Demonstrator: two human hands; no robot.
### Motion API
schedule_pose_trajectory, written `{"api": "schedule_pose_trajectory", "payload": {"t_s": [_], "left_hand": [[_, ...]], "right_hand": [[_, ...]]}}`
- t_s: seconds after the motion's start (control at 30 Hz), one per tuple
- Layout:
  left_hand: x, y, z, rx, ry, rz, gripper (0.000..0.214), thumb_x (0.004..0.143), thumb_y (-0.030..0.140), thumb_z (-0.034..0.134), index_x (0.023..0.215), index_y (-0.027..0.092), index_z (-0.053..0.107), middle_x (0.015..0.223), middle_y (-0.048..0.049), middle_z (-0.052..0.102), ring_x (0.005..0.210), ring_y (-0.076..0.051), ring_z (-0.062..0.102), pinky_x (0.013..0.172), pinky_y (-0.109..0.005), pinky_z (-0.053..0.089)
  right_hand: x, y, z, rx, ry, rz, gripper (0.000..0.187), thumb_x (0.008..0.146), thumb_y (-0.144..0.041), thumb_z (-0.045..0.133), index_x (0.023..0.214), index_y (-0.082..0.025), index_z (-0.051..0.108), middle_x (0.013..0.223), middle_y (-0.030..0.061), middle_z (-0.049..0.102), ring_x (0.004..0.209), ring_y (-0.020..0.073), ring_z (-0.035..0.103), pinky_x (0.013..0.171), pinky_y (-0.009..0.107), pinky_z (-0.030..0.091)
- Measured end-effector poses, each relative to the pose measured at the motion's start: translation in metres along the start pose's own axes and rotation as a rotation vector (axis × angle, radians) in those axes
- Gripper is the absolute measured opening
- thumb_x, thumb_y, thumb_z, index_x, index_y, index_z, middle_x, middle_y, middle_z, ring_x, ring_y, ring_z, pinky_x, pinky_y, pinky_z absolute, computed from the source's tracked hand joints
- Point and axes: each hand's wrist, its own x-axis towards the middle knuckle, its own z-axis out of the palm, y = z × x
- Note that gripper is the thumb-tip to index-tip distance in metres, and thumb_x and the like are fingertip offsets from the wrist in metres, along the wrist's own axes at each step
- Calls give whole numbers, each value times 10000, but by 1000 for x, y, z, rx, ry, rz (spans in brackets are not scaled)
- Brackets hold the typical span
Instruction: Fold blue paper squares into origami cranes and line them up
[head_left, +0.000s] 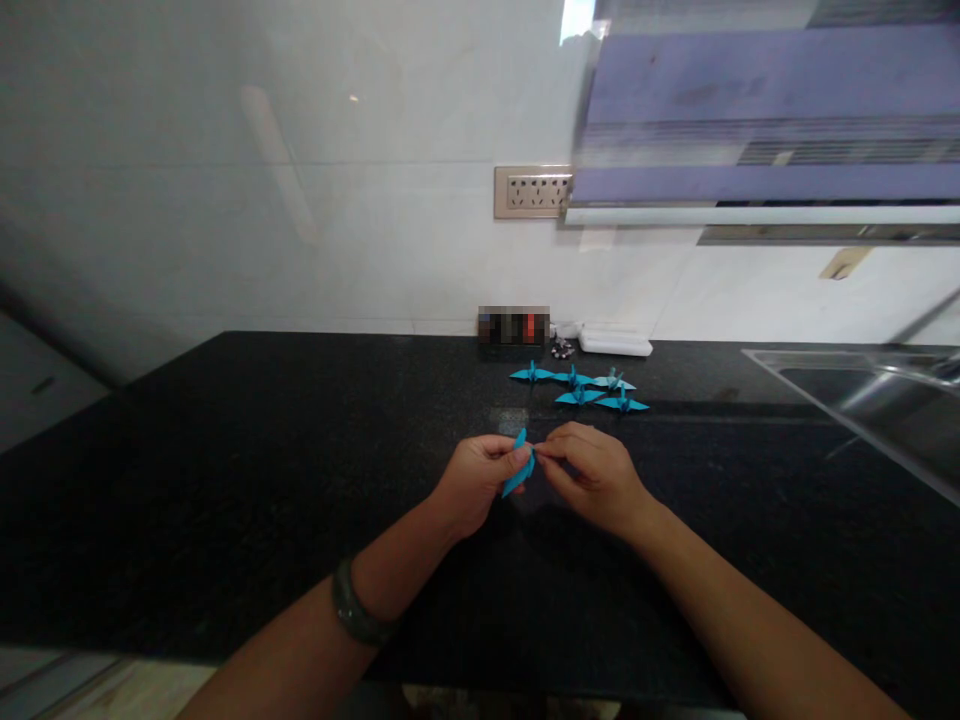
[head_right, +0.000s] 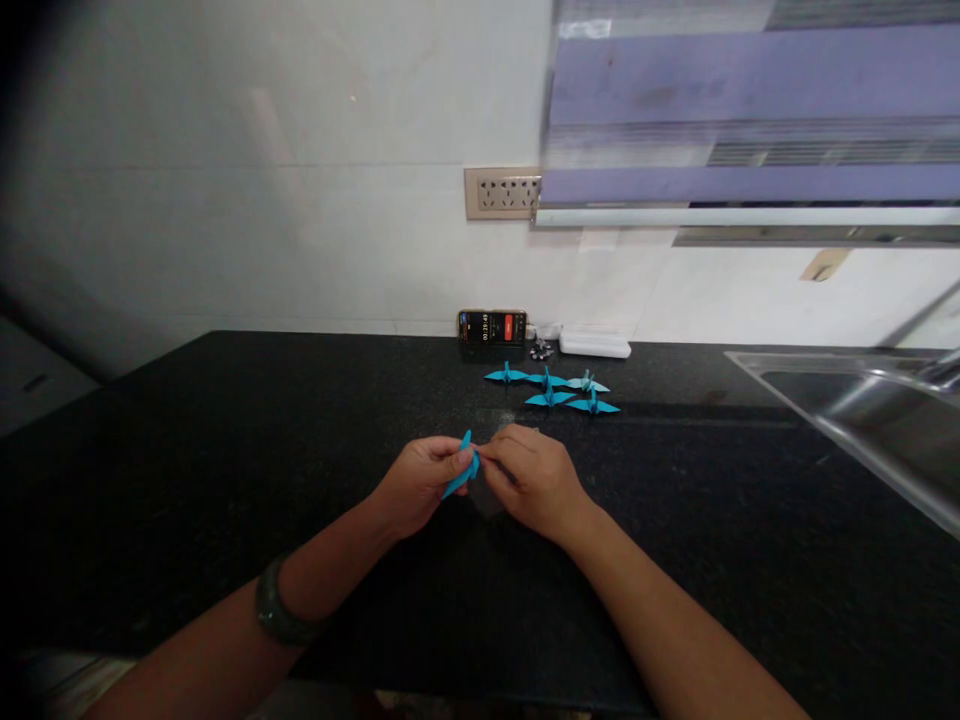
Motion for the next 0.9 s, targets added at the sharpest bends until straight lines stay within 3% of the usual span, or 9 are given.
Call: {"api": "schedule_pose_trajectory", "payload": {"t_s": [0.37, 0.63, 0.9], "left_hand": [[-2, 2, 2, -27, 35, 40, 254, 598, 337, 720, 696, 111, 659, 588, -2, 566, 520, -70, 469, 500, -214, 364], [-3, 3, 3, -32, 36, 44, 263, 607, 329, 716, 735, 106, 660, 633, -15, 584, 552, -76, 483, 525, -219, 371], [-5, 7, 6, 0, 77, 63, 269, 592, 343, 719, 669, 104, 624, 547, 18, 529, 492, -59, 433, 484, -210, 324]], "right_hand": [[2, -4, -2, 1, 11, -69, 122, 763, -114, 519, 829, -174, 603, 760, 59, 636, 711, 149, 589, 627, 269, 470], [1, -5, -4, 18, -38, -47, 147, 772, -120, 495, 842, -197, 599, 791, 61, 638, 730, 155, 588, 638, 282, 471], [1, -8, -2, 17, 5, -13, 126, 765, -111, 514, 844, -178, 586, 761, 62, 634, 697, 150, 585, 617, 278, 464]]}}
